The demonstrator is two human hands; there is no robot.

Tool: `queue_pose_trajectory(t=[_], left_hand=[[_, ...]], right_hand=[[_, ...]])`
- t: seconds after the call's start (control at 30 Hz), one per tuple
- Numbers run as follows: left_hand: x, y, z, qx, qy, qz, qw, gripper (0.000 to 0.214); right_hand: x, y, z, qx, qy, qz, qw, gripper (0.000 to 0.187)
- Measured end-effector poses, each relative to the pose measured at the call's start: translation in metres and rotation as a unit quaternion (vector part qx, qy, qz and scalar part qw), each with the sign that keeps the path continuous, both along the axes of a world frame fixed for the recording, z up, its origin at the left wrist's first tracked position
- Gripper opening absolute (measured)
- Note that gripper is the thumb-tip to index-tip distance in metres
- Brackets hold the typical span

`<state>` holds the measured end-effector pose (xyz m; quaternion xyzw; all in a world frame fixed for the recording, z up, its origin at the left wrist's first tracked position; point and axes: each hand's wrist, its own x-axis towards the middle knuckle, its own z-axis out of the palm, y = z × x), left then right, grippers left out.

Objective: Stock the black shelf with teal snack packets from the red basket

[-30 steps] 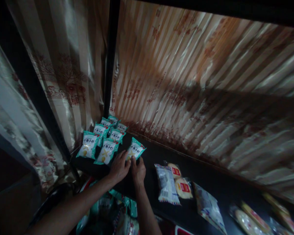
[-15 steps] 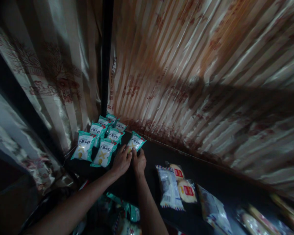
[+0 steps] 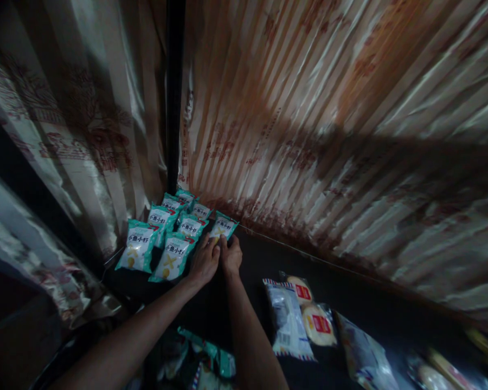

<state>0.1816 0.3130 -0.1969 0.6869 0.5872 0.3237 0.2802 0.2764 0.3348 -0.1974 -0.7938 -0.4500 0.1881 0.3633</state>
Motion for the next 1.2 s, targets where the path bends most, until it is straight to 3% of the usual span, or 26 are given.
queue_pose_trajectory(t=[0.17, 0.4, 0.57, 0.8, 0.97, 1.2], left_hand=[[-0.001, 0.005, 0.001, -0.027, -0.005, 0.0, 1.0, 0.044], [0.004, 0.013, -0.004, -0.008, -0.014, 0.011, 1.0, 0.041], [0.001, 0.015, -0.002, -0.009, -0.002, 0.014, 1.0, 0.042], [-0.001, 0.011, 0.001, -0.008, 0.005, 0.009, 1.0, 0.043], [-0.003, 0.013, -0.006, 0.007, 0.01, -0.003, 1.0, 0.041], [-0.005, -0.004, -0.009, 0.049, 0.021, -0.004, 0.999, 0.042]], right_hand=[[-0.001, 0.006, 0.002, -0.016, -0.004, 0.002, 1.0, 0.053], [0.002, 0.013, 0.001, -0.008, -0.028, -0.005, 1.0, 0.05], [0.002, 0.018, 0.001, -0.024, -0.03, 0.024, 0.999, 0.045], [-0.003, 0.004, -0.009, -0.001, -0.058, 0.027, 0.998, 0.055], [-0.008, 0.0, -0.012, -0.028, -0.084, 0.043, 0.995, 0.056], [-0.008, -0.014, -0.018, 0.049, -0.112, 0.043, 0.992, 0.054]])
